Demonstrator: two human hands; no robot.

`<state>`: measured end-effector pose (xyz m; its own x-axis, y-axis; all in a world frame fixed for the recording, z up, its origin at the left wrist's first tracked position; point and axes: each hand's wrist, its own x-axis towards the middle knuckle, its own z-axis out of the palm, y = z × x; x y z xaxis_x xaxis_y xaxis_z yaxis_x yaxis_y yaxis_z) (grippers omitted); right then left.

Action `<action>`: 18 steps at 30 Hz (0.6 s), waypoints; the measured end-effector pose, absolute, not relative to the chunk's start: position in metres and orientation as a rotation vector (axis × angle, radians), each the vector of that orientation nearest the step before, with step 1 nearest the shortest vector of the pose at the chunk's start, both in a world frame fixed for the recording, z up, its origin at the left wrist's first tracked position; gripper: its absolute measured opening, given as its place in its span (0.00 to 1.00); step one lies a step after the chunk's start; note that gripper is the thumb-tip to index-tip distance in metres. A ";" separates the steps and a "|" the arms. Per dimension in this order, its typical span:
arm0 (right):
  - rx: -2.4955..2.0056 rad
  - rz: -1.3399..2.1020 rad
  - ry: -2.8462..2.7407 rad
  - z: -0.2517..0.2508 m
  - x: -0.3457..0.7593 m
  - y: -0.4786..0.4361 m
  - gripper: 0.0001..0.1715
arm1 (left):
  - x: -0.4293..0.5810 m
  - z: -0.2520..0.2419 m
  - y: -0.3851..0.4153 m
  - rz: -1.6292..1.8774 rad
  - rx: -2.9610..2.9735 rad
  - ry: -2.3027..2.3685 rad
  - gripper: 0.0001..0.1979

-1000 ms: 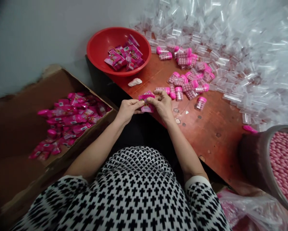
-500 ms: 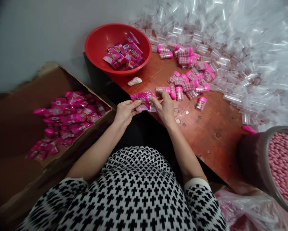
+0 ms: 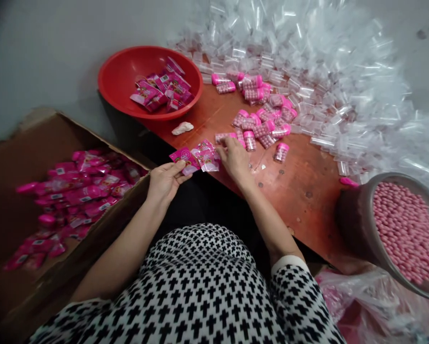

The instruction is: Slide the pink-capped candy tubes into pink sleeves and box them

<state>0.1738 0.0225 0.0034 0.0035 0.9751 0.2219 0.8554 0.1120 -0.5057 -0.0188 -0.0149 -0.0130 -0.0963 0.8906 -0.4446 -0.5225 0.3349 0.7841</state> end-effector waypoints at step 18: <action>-1.813 0.037 -2.326 0.030 0.244 0.039 0.13 | -0.003 -0.003 -0.013 1.223 0.203 0.995 0.03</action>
